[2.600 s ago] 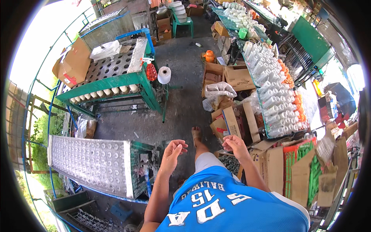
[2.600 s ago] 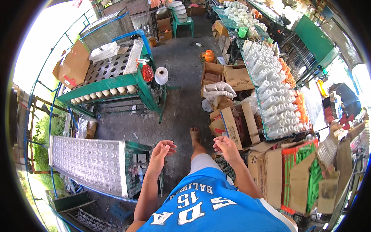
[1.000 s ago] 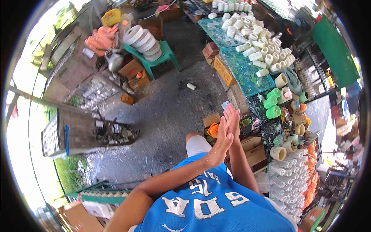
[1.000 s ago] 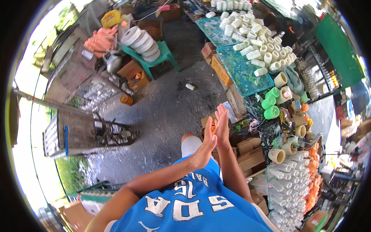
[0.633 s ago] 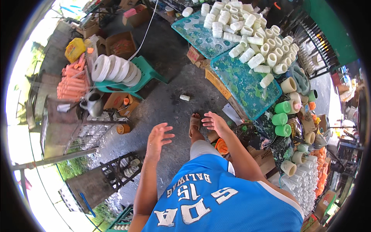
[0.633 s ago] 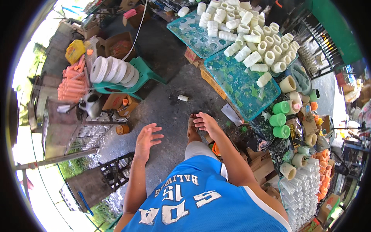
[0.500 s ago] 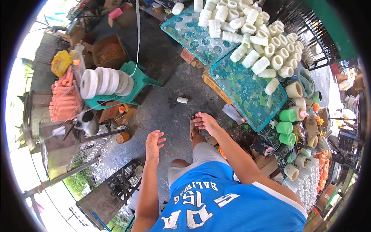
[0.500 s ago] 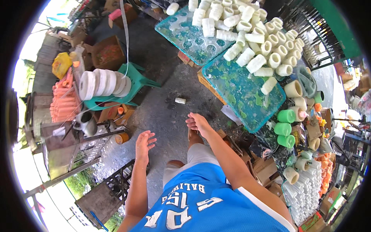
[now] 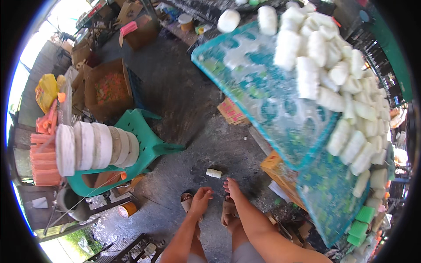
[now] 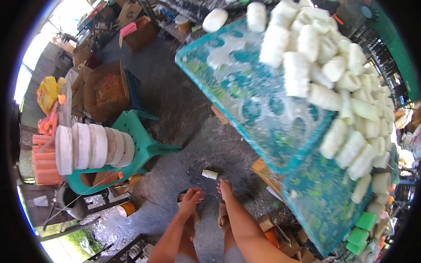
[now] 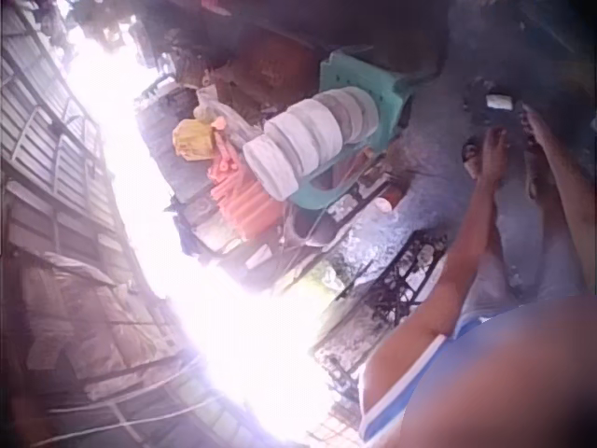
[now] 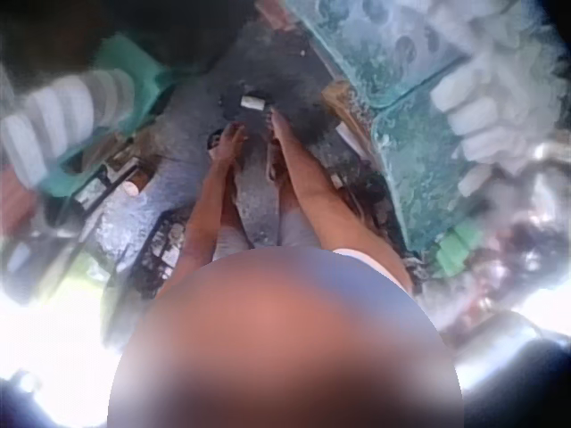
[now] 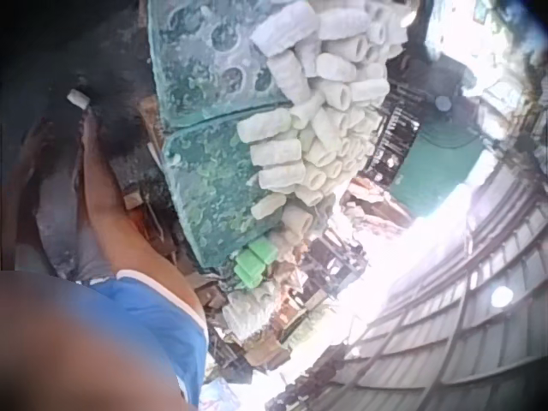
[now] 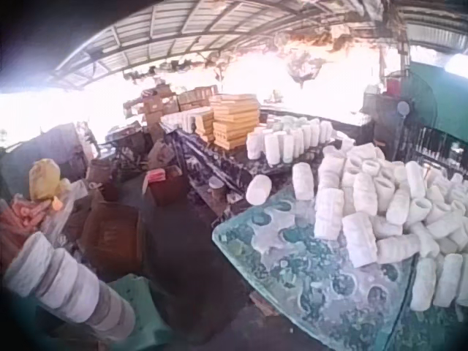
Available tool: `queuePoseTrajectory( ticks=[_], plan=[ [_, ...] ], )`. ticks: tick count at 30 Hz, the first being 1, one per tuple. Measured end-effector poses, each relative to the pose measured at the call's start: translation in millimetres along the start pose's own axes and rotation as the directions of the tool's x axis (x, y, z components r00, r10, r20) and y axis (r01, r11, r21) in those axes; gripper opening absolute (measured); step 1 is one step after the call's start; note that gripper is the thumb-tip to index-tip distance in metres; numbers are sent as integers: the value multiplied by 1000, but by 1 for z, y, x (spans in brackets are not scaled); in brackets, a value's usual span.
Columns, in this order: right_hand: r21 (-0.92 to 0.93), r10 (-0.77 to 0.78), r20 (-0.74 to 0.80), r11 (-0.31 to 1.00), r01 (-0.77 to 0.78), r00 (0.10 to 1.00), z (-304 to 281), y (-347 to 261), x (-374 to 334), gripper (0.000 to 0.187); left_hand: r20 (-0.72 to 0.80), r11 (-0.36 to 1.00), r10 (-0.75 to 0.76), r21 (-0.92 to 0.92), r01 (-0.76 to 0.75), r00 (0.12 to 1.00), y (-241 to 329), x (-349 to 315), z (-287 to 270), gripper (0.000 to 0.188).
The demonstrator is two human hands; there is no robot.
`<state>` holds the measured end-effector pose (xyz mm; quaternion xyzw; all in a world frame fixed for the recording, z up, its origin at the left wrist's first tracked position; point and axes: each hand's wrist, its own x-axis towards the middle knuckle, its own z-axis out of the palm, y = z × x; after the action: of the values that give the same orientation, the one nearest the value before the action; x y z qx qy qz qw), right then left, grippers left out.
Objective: The person inserts small green cylindrical pieces into white cylindrical candle bodies, then stacks the assembled units on a table. They repeat this process for multiple items and briefly walk around the workshop area.
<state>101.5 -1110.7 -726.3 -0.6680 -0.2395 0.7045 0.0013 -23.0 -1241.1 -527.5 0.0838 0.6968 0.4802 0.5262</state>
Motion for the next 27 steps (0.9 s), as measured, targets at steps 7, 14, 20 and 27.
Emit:
queuePoseTrajectory(
  ticks=[7,14,20,27],
  plan=[
    [-382,-177,-376,924,22,909,21,78,247,57,62,747,122,652,-132,991,-76,113,-8,41],
    [-389,-27,-342,914,-116,939,60,76,290,44,23,678,266,706,-204,964,-29,124,-29,42],
    [-475,-445,-271,833,284,853,82,64,217,19,-86,979,49,201,-31,995,-66,128,-44,50],
    [-62,-519,107,848,527,848,79,44,-107,31,-306,745,-324,-666,42,895,-46,44,-29,47]
  ],
)
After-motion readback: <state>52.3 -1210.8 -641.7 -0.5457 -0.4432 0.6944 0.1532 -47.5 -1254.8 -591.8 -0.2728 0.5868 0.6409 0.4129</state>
